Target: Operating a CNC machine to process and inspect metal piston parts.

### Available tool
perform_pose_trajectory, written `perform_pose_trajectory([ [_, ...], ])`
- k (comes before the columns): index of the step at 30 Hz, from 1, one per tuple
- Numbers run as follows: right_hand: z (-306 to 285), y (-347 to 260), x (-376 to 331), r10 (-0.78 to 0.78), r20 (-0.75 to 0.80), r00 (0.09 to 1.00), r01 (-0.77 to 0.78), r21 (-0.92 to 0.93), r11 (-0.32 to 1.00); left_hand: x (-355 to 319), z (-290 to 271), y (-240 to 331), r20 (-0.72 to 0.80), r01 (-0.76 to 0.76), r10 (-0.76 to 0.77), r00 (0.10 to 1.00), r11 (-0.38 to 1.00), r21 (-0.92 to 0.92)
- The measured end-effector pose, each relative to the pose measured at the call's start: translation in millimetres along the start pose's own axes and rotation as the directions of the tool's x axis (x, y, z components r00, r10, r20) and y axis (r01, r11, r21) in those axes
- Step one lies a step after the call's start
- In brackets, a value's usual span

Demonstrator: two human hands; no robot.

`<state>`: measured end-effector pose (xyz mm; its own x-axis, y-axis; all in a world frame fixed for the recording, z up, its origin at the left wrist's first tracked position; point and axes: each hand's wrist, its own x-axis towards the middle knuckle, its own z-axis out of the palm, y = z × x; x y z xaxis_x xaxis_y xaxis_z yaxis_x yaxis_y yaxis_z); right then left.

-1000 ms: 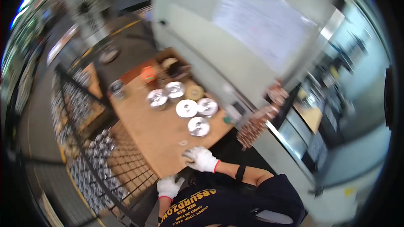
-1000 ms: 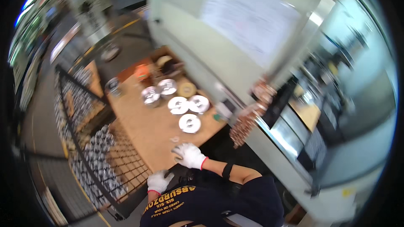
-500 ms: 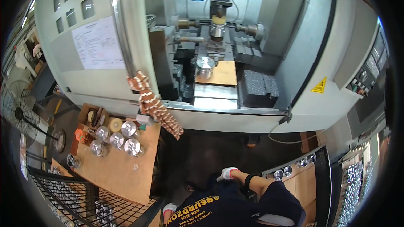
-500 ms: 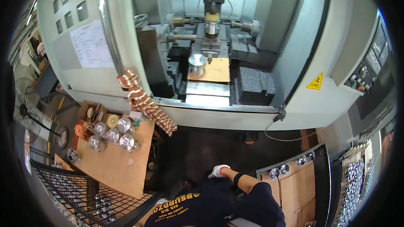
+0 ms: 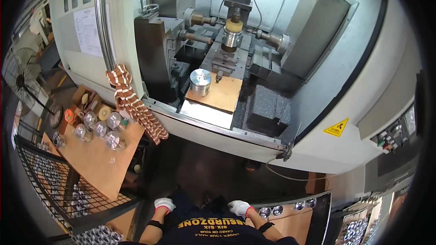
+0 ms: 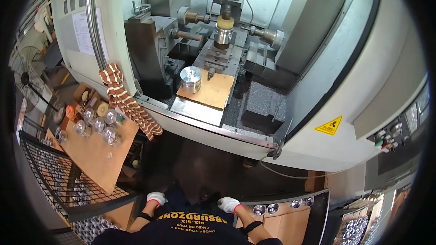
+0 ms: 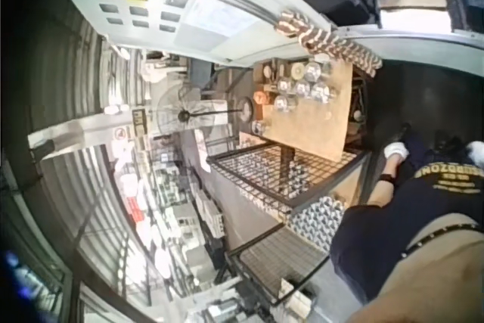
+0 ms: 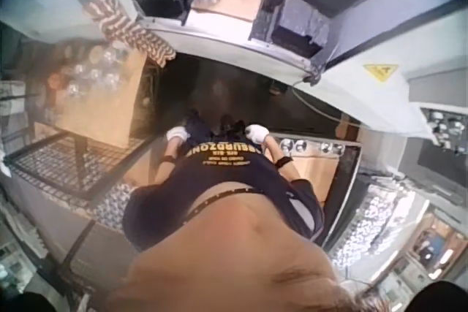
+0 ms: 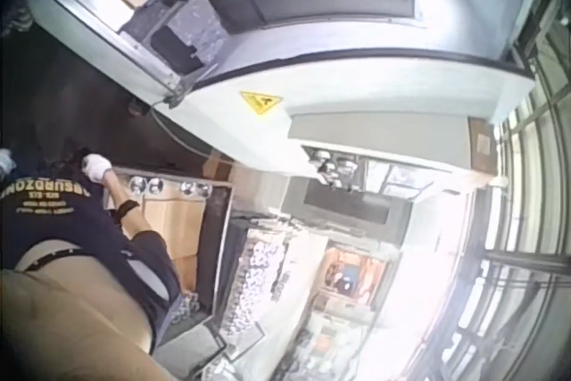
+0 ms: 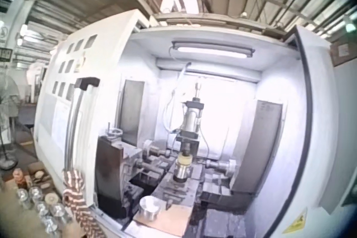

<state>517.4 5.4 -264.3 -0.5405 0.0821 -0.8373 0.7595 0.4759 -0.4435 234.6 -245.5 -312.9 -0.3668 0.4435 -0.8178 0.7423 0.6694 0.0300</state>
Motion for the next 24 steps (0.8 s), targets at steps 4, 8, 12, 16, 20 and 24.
perform_pose_trajectory([
  [4, -13, -1, 8, -0.041, -0.038, 0.998, 0.037, -0.085, 0.996, -11, -46, 12, -0.015, -0.011, 0.012, 1.000, 0.998, 0.070],
  [8, -43, -9, 30, -0.041, 0.007, 0.999, 0.041, -0.216, 0.976, -23, -87, -5, 0.143, -0.101, 0.091, 0.986, 0.992, 0.069],
  [12, -89, -51, 39, -0.040, -0.076, 0.996, 0.002, -0.447, 0.895, -4, -132, -24, 0.079, -0.134, 0.127, 0.989, 0.986, 0.099],
  [16, -154, -119, 29, -0.092, -0.107, 0.990, 0.028, -0.492, 0.870, 39, -182, -44, 0.056, -0.163, 0.155, 0.986, 0.969, 0.187],
  [20, -222, -182, -2, -0.451, -0.285, 0.846, 0.318, -0.409, 0.855, 73, -220, -70, 0.130, -0.300, 0.283, 0.950, 0.944, 0.136],
  [24, -289, -225, -40, -0.598, -0.356, 0.718, 0.601, -0.118, 0.791, 67, -266, -65, 0.210, -0.314, 0.284, 0.936, 0.941, 0.125],
])
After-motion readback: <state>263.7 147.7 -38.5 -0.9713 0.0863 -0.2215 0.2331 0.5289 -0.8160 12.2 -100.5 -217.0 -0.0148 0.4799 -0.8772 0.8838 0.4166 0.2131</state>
